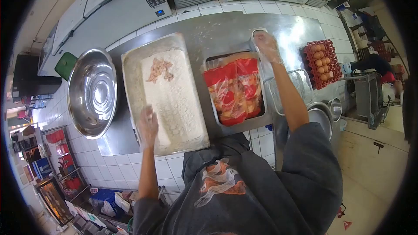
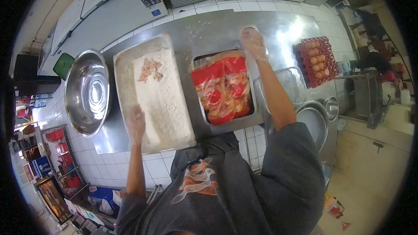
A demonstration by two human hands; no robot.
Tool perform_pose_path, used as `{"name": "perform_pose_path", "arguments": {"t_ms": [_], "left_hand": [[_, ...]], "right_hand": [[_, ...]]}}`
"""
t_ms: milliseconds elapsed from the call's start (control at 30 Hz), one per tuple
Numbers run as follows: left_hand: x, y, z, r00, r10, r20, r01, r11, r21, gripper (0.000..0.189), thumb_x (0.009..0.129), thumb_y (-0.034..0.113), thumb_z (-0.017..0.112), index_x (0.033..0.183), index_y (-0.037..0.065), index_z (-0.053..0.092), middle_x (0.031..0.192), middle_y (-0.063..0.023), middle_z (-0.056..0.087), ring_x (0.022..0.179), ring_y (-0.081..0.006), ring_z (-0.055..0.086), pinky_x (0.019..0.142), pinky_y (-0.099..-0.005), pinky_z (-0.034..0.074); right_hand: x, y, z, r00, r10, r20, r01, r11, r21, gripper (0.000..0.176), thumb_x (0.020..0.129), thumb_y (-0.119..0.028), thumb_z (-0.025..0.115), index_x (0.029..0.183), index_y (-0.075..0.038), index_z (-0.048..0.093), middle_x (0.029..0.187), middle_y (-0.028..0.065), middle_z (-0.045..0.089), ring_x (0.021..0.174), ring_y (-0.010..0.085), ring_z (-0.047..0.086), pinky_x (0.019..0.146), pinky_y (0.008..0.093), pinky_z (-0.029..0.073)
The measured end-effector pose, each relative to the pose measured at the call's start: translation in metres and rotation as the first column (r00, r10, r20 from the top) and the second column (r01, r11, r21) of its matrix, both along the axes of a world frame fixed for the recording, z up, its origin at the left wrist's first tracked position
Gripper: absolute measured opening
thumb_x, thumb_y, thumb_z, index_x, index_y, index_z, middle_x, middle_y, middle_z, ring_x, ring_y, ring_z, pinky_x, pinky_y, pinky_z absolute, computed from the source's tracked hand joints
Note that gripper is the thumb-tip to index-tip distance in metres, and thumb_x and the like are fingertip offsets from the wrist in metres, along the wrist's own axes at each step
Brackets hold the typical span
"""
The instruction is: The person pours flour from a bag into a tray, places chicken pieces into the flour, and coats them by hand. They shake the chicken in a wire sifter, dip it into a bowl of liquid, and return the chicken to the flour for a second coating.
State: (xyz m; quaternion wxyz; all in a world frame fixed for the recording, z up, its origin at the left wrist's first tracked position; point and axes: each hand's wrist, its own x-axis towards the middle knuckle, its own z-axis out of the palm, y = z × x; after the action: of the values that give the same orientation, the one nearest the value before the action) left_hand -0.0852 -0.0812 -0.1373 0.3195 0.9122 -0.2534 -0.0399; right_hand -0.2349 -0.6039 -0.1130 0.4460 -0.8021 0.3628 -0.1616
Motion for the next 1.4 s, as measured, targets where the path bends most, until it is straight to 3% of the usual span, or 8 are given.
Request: {"name": "perform_pose_path", "arguments": {"t_ms": [67,233,633,733,867,967,1067,1400], "left_hand": [[-0.049,0.006,-0.004,0.983,0.153,-0.099,-0.153,0.988,0.013,0.022,0.090,0.009,0.063,0.112,0.006,0.065,0.103,-0.0156,0.069,0.089,-0.0282,0.069,0.075,-0.0357,0.056],[-0.113,-0.006,-0.023,0.983,0.177,0.044,-0.180,0.982,0.062,0.013,0.087,0.002,0.063,0.100,0.003,0.067,0.095,-0.0148,0.069,0.083,-0.0271,0.067,0.069,-0.0357,0.054],[-0.118,-0.024,-0.030,0.943,0.142,0.302,-0.177,0.980,0.093,0.016,0.082,-0.006,0.065,0.092,0.006,0.064,0.087,-0.0121,0.068,0.076,-0.0280,0.066,0.064,-0.0358,0.052],[-0.121,-0.020,-0.034,0.944,0.162,0.288,-0.202,0.972,0.117,0.015,0.082,-0.004,0.065,0.092,0.007,0.064,0.087,-0.0120,0.068,0.076,-0.0281,0.066,0.064,-0.0363,0.052],[-0.118,-0.016,-0.037,0.943,0.158,0.293,-0.201,0.971,0.125,0.013,0.083,-0.002,0.065,0.092,0.007,0.064,0.087,-0.0116,0.067,0.075,-0.0277,0.067,0.062,-0.0365,0.053],[-0.118,-0.016,-0.039,0.946,0.170,0.278,-0.206,0.973,0.106,0.013,0.084,-0.002,0.065,0.093,0.008,0.064,0.087,-0.0116,0.067,0.074,-0.0275,0.067,0.060,-0.0358,0.053],[-0.119,-0.016,-0.037,0.949,0.193,0.249,-0.221,0.971,0.091,0.013,0.084,-0.001,0.065,0.094,0.008,0.064,0.088,-0.0119,0.067,0.075,-0.0275,0.067,0.059,-0.0351,0.053],[-0.119,-0.012,-0.038,0.950,0.237,0.206,-0.249,0.968,0.037,0.014,0.084,-0.002,0.064,0.094,0.007,0.064,0.092,-0.0125,0.068,0.080,-0.0279,0.067,0.064,-0.0359,0.053]], "right_hand": [[-0.018,-0.052,-0.028,0.919,0.074,-0.386,-0.223,0.907,-0.357,0.031,0.083,-0.015,0.065,0.106,0.004,0.065,0.098,0.0219,0.068,0.094,0.0298,0.068,0.086,0.0385,0.053],[-0.024,-0.113,-0.120,0.592,0.360,-0.721,-0.804,0.316,-0.503,0.023,0.084,-0.009,0.057,0.105,-0.002,0.066,0.105,0.0236,0.068,0.101,0.0321,0.067,0.085,0.0420,0.055],[-0.021,-0.127,-0.187,0.769,0.408,-0.492,-0.638,0.531,-0.557,0.022,0.090,-0.007,0.048,0.104,-0.001,0.064,0.102,0.0200,0.067,0.096,0.0332,0.066,0.088,0.0403,0.052],[-0.013,-0.139,-0.168,0.649,0.407,-0.643,-0.760,0.372,-0.532,0.020,0.088,-0.014,0.052,0.100,-0.003,0.065,0.100,0.0192,0.068,0.092,0.0339,0.066,0.086,0.0415,0.052],[0.010,-0.176,-0.159,0.515,0.539,-0.666,-0.824,0.526,-0.211,0.023,0.077,-0.019,0.067,0.095,-0.005,0.065,0.086,0.0118,0.069,0.077,0.0319,0.065,0.071,0.0410,0.053],[-0.011,-0.152,-0.074,0.802,0.505,-0.320,-0.584,0.776,-0.239,0.027,0.074,-0.016,0.070,0.097,-0.002,0.065,0.081,0.0070,0.068,0.072,0.0218,0.065,0.065,0.0345,0.053],[-0.005,-0.162,-0.028,0.731,0.569,-0.376,-0.568,0.813,0.126,0.026,0.075,-0.012,0.071,0.098,-0.002,0.065,0.080,0.0026,0.065,0.069,0.0123,0.061,0.059,0.0272,0.050],[0.013,-0.130,0.082,0.774,0.623,-0.115,-0.544,0.746,0.385,0.028,0.076,-0.005,0.073,0.101,-0.003,0.061,0.091,0.0044,0.066,0.083,0.0148,0.068,0.069,0.0233,0.055]]}}
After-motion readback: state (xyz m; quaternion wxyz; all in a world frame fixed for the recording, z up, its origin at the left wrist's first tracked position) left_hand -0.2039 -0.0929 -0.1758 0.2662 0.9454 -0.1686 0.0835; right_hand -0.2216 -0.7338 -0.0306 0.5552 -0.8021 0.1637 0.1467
